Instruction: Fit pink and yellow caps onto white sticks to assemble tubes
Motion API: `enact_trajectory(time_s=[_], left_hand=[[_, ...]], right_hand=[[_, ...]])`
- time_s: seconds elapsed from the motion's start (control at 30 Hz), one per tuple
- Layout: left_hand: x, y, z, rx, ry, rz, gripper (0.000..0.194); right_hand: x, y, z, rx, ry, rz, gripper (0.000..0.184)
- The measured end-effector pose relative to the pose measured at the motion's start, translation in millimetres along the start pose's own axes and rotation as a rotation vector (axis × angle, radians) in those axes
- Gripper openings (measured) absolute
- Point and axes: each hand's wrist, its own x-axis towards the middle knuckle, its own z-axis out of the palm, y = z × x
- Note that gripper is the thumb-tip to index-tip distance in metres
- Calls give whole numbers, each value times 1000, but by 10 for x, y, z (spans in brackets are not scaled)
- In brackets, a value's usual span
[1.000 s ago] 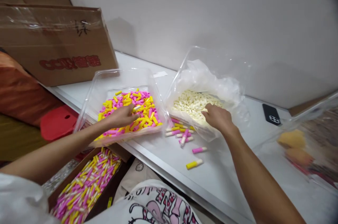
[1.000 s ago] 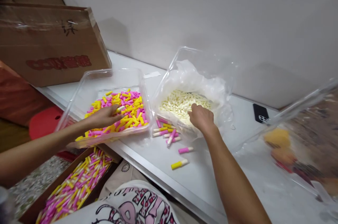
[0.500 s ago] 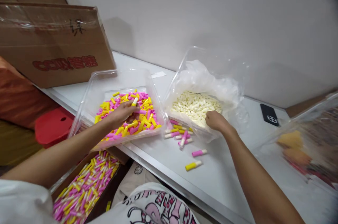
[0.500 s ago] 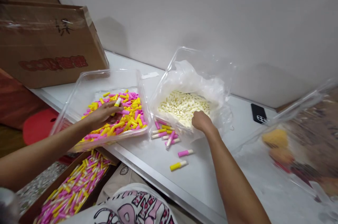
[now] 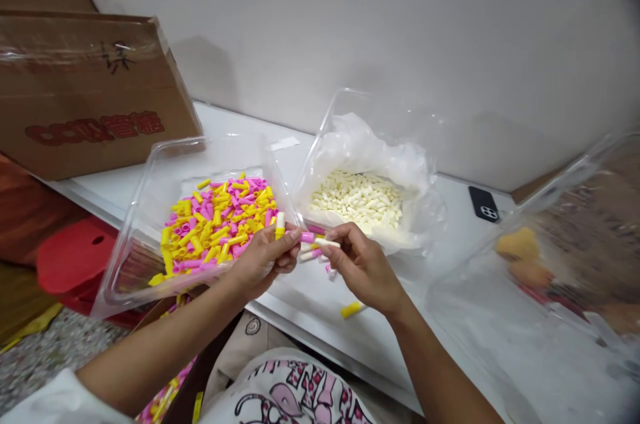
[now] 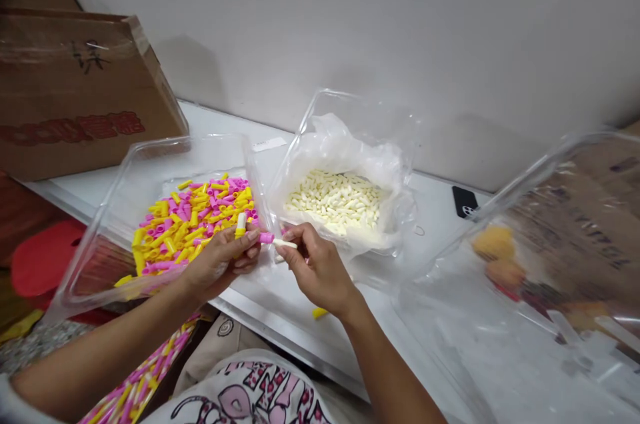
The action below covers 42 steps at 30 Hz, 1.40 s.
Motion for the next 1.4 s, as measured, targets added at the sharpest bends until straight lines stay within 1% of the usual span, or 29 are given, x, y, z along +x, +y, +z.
enact_trajectory(time_s=[0.13, 0.27, 0.37, 0.47, 0.63, 0.7, 0.77, 0.83, 0.93, 1.0, 1.07, 1.13, 1.2, 1.3, 1.33, 1.4], left_hand=[[-41, -51, 41, -13, -47, 1, 35], [-85, -72, 76, -6, -72, 11, 34], [-118, -70, 122, -20, -68, 9, 35], [-141, -96, 166, -8, -44, 40, 36], [-134, -192, 158, 103, -6, 122, 34], [-126, -164, 114, 237, -21, 137, 33], [-127, -61, 55, 452, -85, 152, 33], [-139, 96, -10, 650, -196, 135, 31], [-163, 314, -99, 786, -351, 38, 26], [-171, 382, -147, 831, -395, 4, 26], [-172, 375, -182, 860, -404, -8, 26], [-174, 316, -198, 866, -396, -19, 26], [-187, 237, -191, 872, -367, 6, 26], [-220, 170, -154, 866, -301, 85, 27], [-225, 178, -148, 868, -300, 88, 28], [-202, 246, -183, 897, -310, 90, 26]], right_hand=[[-40, 33, 2, 30, 25, -18, 15], [-74, -22, -47, -76, 23, -97, 10], [-90, -57, -69, -140, 23, -167, 8], [-110, -57, -25, -191, 34, -244, 4], [-152, -7, 111, -253, 50, -302, 6], [-152, 0, 112, -267, 37, -319, 6], [-127, -16, 70, -264, 0, -325, 6], [-76, -53, 9, -258, -56, -333, 5], [15, -116, -61, -261, -150, -379, 7], [56, -133, -75, -262, -212, -411, 10], [66, -120, -61, -253, -246, -419, 12], [41, -88, -15, -248, -240, -411, 11], [-3, -63, 60, -252, -193, -411, 10], [-37, -79, 160, -239, -98, -417, 11], [-22, -94, 162, -227, -104, -415, 12], [65, -103, 76, -206, -195, -382, 11]])
